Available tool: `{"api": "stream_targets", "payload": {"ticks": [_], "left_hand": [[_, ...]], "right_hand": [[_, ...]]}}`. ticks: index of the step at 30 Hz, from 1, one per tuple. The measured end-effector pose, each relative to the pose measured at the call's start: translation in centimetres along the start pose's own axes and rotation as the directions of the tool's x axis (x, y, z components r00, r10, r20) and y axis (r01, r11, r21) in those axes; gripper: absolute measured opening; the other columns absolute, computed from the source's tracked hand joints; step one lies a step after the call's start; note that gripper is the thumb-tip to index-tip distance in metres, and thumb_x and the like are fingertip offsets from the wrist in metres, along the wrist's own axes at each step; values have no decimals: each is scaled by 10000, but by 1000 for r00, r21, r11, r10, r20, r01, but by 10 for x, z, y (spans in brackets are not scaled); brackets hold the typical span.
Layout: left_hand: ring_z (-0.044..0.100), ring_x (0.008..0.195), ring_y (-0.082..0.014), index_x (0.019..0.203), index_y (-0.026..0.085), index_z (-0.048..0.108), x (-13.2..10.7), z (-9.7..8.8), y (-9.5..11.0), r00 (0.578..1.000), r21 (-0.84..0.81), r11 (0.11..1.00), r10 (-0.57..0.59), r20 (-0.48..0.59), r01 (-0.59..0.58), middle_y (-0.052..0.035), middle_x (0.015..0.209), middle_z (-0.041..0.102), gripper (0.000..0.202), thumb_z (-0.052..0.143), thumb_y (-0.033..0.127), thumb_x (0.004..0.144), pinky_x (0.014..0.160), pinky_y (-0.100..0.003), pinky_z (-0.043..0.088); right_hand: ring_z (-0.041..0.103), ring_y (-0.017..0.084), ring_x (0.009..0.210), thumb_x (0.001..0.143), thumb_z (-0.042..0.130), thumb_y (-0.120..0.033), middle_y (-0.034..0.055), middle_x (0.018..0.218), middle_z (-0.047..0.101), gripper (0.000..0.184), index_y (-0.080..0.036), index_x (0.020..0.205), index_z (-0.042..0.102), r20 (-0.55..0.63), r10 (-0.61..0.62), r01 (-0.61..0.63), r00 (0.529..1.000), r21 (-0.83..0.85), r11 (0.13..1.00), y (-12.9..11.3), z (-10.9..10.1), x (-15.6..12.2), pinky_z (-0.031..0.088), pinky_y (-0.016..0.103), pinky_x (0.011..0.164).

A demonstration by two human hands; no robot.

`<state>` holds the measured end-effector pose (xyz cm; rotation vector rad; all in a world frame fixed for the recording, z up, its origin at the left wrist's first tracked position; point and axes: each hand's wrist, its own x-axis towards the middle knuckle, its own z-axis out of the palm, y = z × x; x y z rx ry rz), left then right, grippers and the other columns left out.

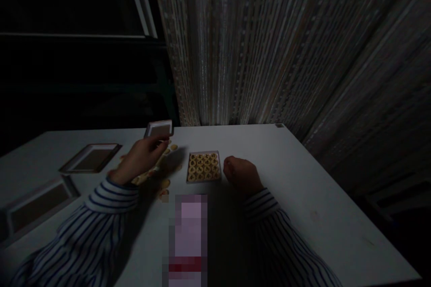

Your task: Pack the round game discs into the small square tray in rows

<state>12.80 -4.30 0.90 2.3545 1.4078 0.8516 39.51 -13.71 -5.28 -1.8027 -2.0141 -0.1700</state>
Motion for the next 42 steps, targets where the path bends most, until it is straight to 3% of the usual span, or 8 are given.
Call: {"api": "stream_targets", "payload": {"ticks": [6, 12, 17, 21, 27, 33, 38, 42], "left_hand": [[616, 874, -174, 1062, 143, 598, -49, -7, -25, 960, -80, 987, -154, -235, 139, -75, 1019, 668, 394, 372, 399, 865, 794, -273, 476], [618, 833, -172, 937, 156, 625, -96, 11, -59, 888, -88, 966, -259, -380, 244, -75, 932, 677, 332, 413, 394, 846, 764, -276, 491], [629, 769, -175, 847, 157, 660, -109, 28, -78, 811, -157, 959, -285, -512, 238, -50, 826, 692, 317, 474, 410, 801, 736, -281, 500], [632, 728, -171, 818, 156, 668, -107, 28, -84, 769, -203, 947, -322, -552, 250, -45, 791, 696, 319, 490, 418, 782, 692, -272, 504], [637, 719, -182, 757, 152, 663, -106, 22, -89, 793, -294, 924, -365, -488, 244, -49, 743, 690, 303, 522, 420, 751, 697, -288, 508], [626, 717, -185, 767, 147, 660, -109, 16, -82, 776, -417, 882, -417, -473, 220, -61, 751, 680, 313, 489, 408, 780, 690, -310, 504], [605, 648, -163, 765, 139, 641, -113, 11, -81, 788, -505, 852, -403, -465, 138, -51, 688, 649, 329, 452, 403, 816, 622, -282, 493], [619, 695, -163, 768, 152, 638, -115, 8, -81, 859, -437, 898, -266, -438, 55, -51, 736, 664, 258, 483, 353, 815, 659, -283, 504]], "right_hand": [[604, 160, 639, 865, 387, -292, 22, 671, 640, 232, -182, 880, 591, -54, 54, -51, 997, 49, 998, -1, 1, -1, 374, 249, 595], [592, 150, 575, 850, 392, -306, 19, 641, 635, 246, -171, 888, 595, -88, 80, -66, 993, 155, 986, -3, 8, 0, 393, 239, 552], [562, 137, 485, 842, 387, -376, 17, 583, 621, 310, -162, 878, 608, -167, 148, -99, 975, 267, 959, -8, 15, 0, 394, 226, 488], [596, 144, 528, 842, 381, -362, 42, 657, 662, 307, -170, 866, 620, -155, 97, -46, 983, 305, 951, -15, 19, -1, 424, 224, 493], [641, 155, 637, 855, 391, -297, 63, 745, 695, 272, -184, 823, 636, -166, -31, 90, 986, 358, 929, -18, 26, -3, 490, 232, 543], [656, 184, 729, 848, 443, -323, 82, 841, 698, 243, -178, 884, 634, -203, -73, 151, 977, 406, 901, -10, 35, -4, 534, 289, 614], [638, 187, 692, 834, 481, -364, 75, 800, 687, 238, -180, 867, 628, -138, -27, 85, 990, 431, 898, -23, 19, -3, 522, 294, 593], [635, 185, 726, 844, 479, -340, 78, 840, 678, 220, -181, 899, 622, -56, 22, 6, 998, 458, 889, -46, 17, -2, 517, 283, 580]]}}
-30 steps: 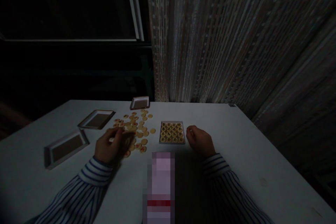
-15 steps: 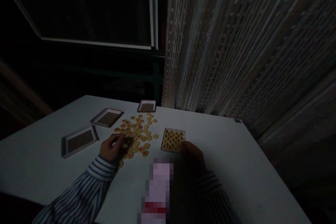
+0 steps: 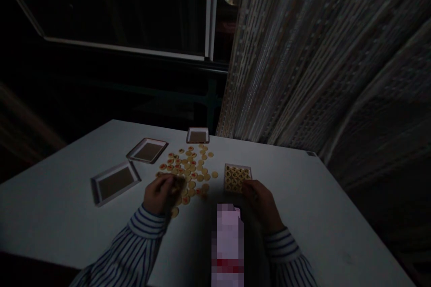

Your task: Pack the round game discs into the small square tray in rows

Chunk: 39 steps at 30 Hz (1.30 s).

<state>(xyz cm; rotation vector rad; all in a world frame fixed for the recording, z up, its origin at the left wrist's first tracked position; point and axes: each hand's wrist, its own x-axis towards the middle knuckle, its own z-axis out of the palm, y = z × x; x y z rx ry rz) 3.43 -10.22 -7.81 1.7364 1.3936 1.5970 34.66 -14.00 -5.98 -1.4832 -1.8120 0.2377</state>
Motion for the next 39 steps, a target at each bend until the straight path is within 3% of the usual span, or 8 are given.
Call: {"api": "stream_targets", "payload": {"ticks": [4, 8, 13, 16, 20, 25, 36, 39], "left_hand": [[621, 726, -150, 804, 160, 632, -4, 2, 6, 978, 39, 987, 146, 150, -154, -52, 777, 665, 178, 493, 268, 824, 671, -267, 503], [624, 774, -148, 853, 163, 635, -6, 8, 14, 950, 60, 975, 195, 243, -215, -64, 824, 668, 174, 477, 233, 840, 716, -273, 509], [624, 816, -180, 910, 155, 622, -14, 26, 25, 954, 203, 948, 202, 221, -247, -83, 864, 669, 182, 478, 241, 840, 743, -332, 519], [616, 860, -202, 957, 176, 628, -22, 41, 29, 921, 277, 896, 271, 281, -348, -90, 915, 669, 205, 484, 260, 839, 760, -371, 516], [579, 989, -229, 1018, 202, 630, -31, 49, 19, 871, 365, 806, 347, 347, -466, -109, 1072, 628, 235, 527, 250, 812, 832, -412, 494], [523, 1086, -287, 998, 166, 627, -35, 40, -3, 816, 420, 709, 413, 405, -567, -150, 1163, 580, 264, 582, 292, 771, 866, -462, 475], [494, 1104, -311, 990, 167, 630, -40, 52, 8, 818, 474, 681, 355, 453, -558, -158, 1194, 560, 258, 585, 306, 778, 884, -508, 443], [482, 1122, -315, 991, 171, 626, -40, 50, 5, 797, 458, 672, 361, 484, -582, -157, 1218, 543, 259, 577, 322, 786, 881, -512, 444]], "right_hand": [[640, 189, 776, 834, 486, -300, 75, 878, 684, 190, -198, 884, 639, 67, -10, 12, 998, -32, 999, -15, 24, 3, 518, 307, 666], [643, 192, 762, 814, 506, -274, 60, 820, 692, 169, -216, 838, 663, 105, -13, 27, 994, -127, 992, -26, 40, 5, 511, 306, 662], [649, 196, 791, 846, 481, -284, 72, 843, 698, 204, -204, 832, 668, 0, -66, 66, 998, -96, 993, -23, 44, -3, 522, 330, 716], [650, 197, 797, 862, 454, -274, 76, 843, 696, 222, -195, 877, 660, -70, -116, 109, 991, -99, 989, -16, 42, -9, 533, 325, 694], [645, 184, 742, 855, 471, -247, 62, 798, 685, 175, -190, 884, 634, -119, -186, 174, 975, -98, 980, -17, 38, -12, 540, 317, 656], [621, 185, 747, 856, 453, -182, 58, 767, 657, 161, -202, 860, 613, -106, -270, 254, 957, -142, 957, -27, 37, -15, 519, 330, 678], [606, 183, 743, 837, 490, -168, 64, 783, 657, 117, -185, 848, 606, -31, -274, 267, 961, -143, 953, -32, 38, -20, 493, 316, 653], [599, 174, 725, 837, 487, -157, 53, 766, 651, 115, -193, 830, 597, -4, -263, 260, 965, -136, 956, -34, 37, -20, 486, 313, 647]]}}
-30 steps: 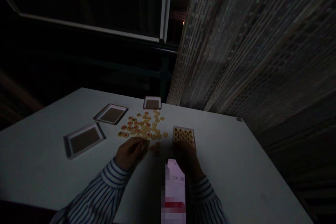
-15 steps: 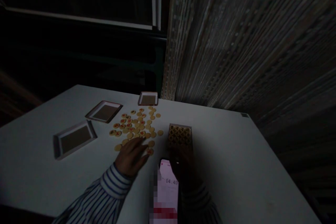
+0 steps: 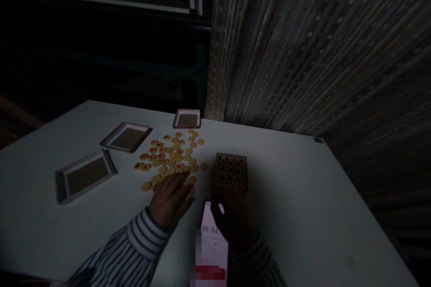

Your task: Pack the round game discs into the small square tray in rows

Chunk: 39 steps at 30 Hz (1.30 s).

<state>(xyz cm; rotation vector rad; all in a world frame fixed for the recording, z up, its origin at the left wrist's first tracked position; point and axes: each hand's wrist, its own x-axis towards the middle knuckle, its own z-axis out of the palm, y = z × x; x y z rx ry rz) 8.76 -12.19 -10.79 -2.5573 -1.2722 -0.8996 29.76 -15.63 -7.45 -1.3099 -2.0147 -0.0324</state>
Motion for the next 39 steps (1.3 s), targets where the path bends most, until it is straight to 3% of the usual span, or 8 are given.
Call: {"api": "stream_targets", "payload": {"ticks": [11, 39], "left_hand": [[489, 1119, -309, 954, 179, 633, 0, -1, 1, 1000, 36, 999, -16, 25, 15, -148, 1225, 542, 239, 565, 344, 794, 889, -502, 442], [482, 1115, -318, 965, 152, 624, 0, 1, 0, 999, -4, 1000, -25, 30, 25, -174, 1201, 542, 233, 582, 292, 784, 885, -509, 440]], "right_hand": [[600, 167, 759, 823, 501, -142, 46, 786, 653, 123, -194, 879, 597, -19, -61, 61, 998, 24, 998, 1, 0, 1, 482, 304, 672], [591, 164, 751, 829, 504, -145, 45, 776, 647, 108, -193, 860, 595, 13, -11, 10, 1000, 47, 999, -2, -5, 3, 464, 312, 684]]}}
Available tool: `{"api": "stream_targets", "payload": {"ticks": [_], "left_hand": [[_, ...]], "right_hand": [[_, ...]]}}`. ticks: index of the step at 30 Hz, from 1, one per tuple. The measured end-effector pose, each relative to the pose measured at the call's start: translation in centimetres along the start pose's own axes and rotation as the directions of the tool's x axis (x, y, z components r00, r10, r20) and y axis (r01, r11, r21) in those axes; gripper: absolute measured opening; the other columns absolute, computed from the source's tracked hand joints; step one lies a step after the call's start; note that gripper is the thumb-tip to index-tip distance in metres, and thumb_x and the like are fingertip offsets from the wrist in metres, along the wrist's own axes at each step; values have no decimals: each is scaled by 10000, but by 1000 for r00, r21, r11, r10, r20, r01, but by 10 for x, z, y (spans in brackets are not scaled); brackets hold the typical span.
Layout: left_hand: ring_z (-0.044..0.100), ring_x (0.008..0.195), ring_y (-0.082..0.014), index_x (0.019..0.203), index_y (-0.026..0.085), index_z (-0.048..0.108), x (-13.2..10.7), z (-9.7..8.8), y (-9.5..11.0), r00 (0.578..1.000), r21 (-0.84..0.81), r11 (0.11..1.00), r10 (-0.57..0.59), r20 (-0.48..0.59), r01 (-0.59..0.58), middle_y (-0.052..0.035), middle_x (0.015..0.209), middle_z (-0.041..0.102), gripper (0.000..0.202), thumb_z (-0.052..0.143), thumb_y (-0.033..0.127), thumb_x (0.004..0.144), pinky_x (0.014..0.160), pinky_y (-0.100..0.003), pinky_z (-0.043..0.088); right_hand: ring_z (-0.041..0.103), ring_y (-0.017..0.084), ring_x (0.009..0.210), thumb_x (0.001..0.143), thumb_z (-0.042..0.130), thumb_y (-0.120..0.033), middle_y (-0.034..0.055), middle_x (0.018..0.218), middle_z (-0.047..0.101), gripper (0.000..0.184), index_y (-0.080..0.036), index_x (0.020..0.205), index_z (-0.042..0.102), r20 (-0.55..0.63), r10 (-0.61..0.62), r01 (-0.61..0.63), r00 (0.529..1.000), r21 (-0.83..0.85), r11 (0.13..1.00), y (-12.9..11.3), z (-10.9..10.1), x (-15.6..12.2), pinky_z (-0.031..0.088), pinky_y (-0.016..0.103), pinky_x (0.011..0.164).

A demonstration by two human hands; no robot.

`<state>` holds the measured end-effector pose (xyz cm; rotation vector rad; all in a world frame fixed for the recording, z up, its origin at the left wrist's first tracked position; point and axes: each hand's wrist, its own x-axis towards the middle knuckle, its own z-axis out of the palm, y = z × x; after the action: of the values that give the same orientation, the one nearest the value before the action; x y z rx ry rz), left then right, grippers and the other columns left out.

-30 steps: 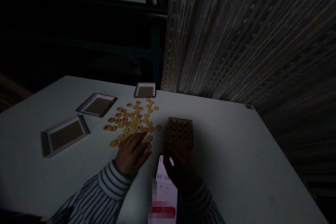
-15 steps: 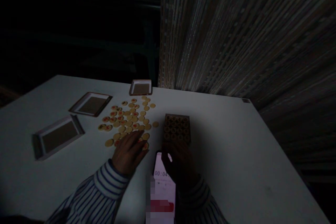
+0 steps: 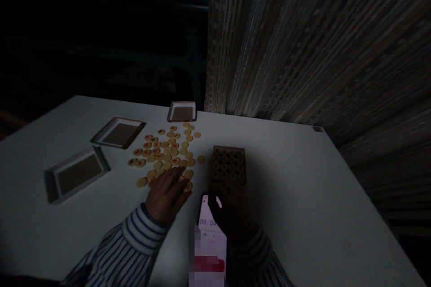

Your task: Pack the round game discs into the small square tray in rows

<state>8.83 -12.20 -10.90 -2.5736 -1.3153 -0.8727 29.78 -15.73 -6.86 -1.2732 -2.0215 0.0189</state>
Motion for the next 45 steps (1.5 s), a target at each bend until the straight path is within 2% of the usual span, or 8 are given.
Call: {"api": "stream_targets", "payload": {"ticks": [8, 17, 24, 28, 33, 38, 45], "left_hand": [[474, 1133, -315, 986, 164, 615, -2, 2, -4, 999, 13, 999, 34, 38, -35, -162, 1218, 532, 240, 565, 302, 797, 891, -503, 439], [508, 1086, -302, 940, 143, 618, 3, -2, 3, 1000, -30, 1000, 6, -31, -7, -158, 1153, 576, 197, 596, 241, 770, 879, -491, 457], [524, 1088, -280, 968, 160, 595, 6, -6, 6, 999, -92, 996, -10, -45, 6, -137, 1138, 596, 205, 587, 209, 770, 897, -487, 452], [538, 1082, -260, 1014, 170, 573, 8, -11, 7, 997, -144, 990, -17, -71, 7, -120, 1129, 611, 240, 582, 200, 777, 912, -469, 448], [568, 1039, -236, 1128, 172, 531, 10, -15, 8, 998, -197, 980, -26, -49, 16, -104, 1095, 636, 338, 569, 195, 792, 911, -454, 450], [593, 994, -219, 1083, 169, 546, 10, -17, 10, 997, -225, 973, -59, -55, 46, -97, 1056, 657, 280, 554, 194, 805, 908, -441, 450], [610, 949, -214, 1045, 154, 549, 11, -19, 10, 994, -224, 974, -35, -100, 11, -103, 1013, 669, 252, 568, 181, 795, 882, -430, 463]], "right_hand": [[574, 153, 739, 836, 494, -148, 45, 778, 640, 110, -189, 840, 597, 20, 16, -16, 1000, -2, 1000, 2, 3, -1, 459, 302, 683], [568, 151, 719, 823, 510, -142, 36, 750, 633, 98, -188, 834, 596, 1, -10, 10, 1000, 20, 1000, 4, 4, -2, 447, 294, 661], [564, 154, 721, 822, 516, -133, 39, 766, 629, 97, -189, 855, 587, 12, -4, 4, 1000, 33, 999, 5, 6, -3, 446, 302, 665], [566, 160, 739, 824, 518, -133, 41, 776, 633, 98, -189, 865, 587, 27, 6, -7, 1000, 48, 999, 6, 6, -3, 450, 310, 675], [574, 171, 763, 824, 515, -137, 57, 816, 644, 97, -189, 850, 592, 23, 1, -1, 1000, 17, 1000, 4, 4, -2, 454, 316, 681], [575, 166, 769, 823, 512, -133, 54, 807, 640, 106, -181, 864, 597, 30, 14, -15, 999, 35, 999, 4, 3, -2, 456, 313, 695], [571, 162, 725, 826, 506, -148, 48, 763, 631, 96, -186, 819, 594, 24, -3, 3, 1000, 29, 1000, 5, 4, -2, 454, 310, 661]]}}
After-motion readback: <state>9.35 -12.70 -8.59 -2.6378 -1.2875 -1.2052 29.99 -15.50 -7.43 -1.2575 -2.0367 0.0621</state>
